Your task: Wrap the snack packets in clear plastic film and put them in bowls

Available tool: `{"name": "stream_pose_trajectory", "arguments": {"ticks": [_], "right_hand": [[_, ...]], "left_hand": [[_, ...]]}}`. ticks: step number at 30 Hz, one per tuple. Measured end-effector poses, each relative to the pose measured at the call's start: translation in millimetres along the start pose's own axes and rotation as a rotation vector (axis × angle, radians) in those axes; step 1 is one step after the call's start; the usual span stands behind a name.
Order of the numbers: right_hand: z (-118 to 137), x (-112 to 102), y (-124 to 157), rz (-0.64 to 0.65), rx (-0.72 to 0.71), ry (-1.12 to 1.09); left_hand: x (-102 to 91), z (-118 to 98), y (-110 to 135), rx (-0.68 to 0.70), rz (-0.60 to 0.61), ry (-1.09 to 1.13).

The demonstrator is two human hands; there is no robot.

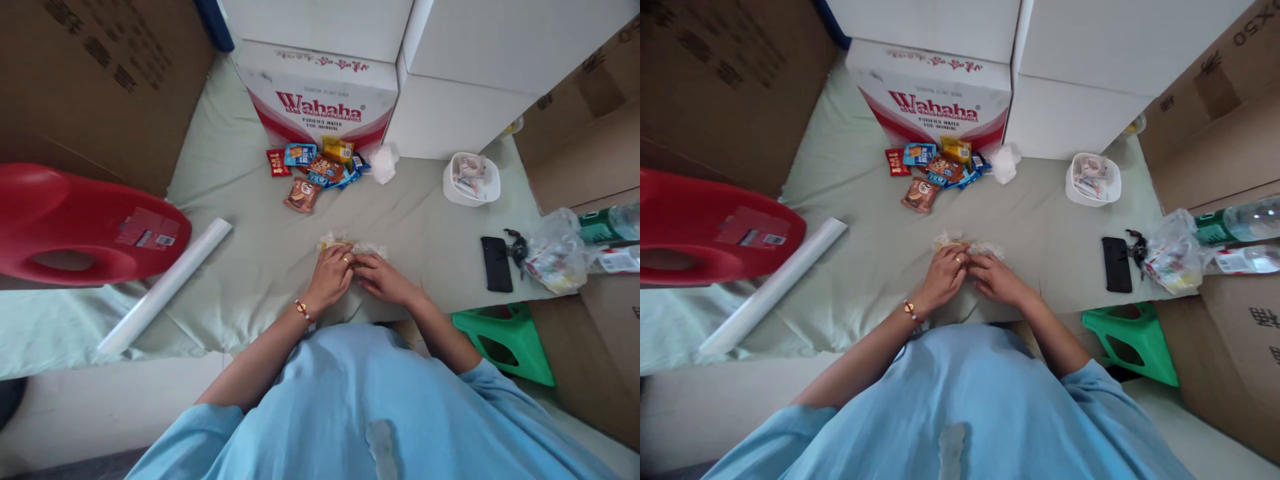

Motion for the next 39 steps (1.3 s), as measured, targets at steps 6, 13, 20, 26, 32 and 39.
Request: {"name": "stream_pose_trajectory", "arguments": {"ticks": [6, 13, 20, 26, 32, 39], "right_hand": [[-10, -1, 16, -0.158, 0.162, -0.047], [-16, 13, -6, -0.095, 0.292, 0.126], [-20, 15, -5, -0.082, 0.283, 0.125], [-17, 13, -9, -0.096, 0.29, 0.118], [-25, -5, 9, -0.294, 0.332, -0.039], [-53, -23, 38, -0.63, 0.683, 0.206]], "left_hand": [[-9.8, 16, 17, -0.113, -0.379, 0.043], [-28.1, 44, 16, -0.411, -0.486, 0.065], [-43.5, 54, 16, -0.298, -0.289, 0.051], [-22.6, 8, 2, -0.045, -0.097, -0.085], [-2.7, -3, -5, -0.074, 0.018, -0.224], [-3.9, 1, -7, -0.184, -0.111, -0.177]]}}
Point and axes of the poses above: each hand's wrist, its own y-axis away from the middle knuckle, its own x-axis out of the palm, z = x × y, the point moved 6 cm from there along -y, towards the middle knuckle, and after that the axes turned 7 degrees about -y, right-handed, at the moved point
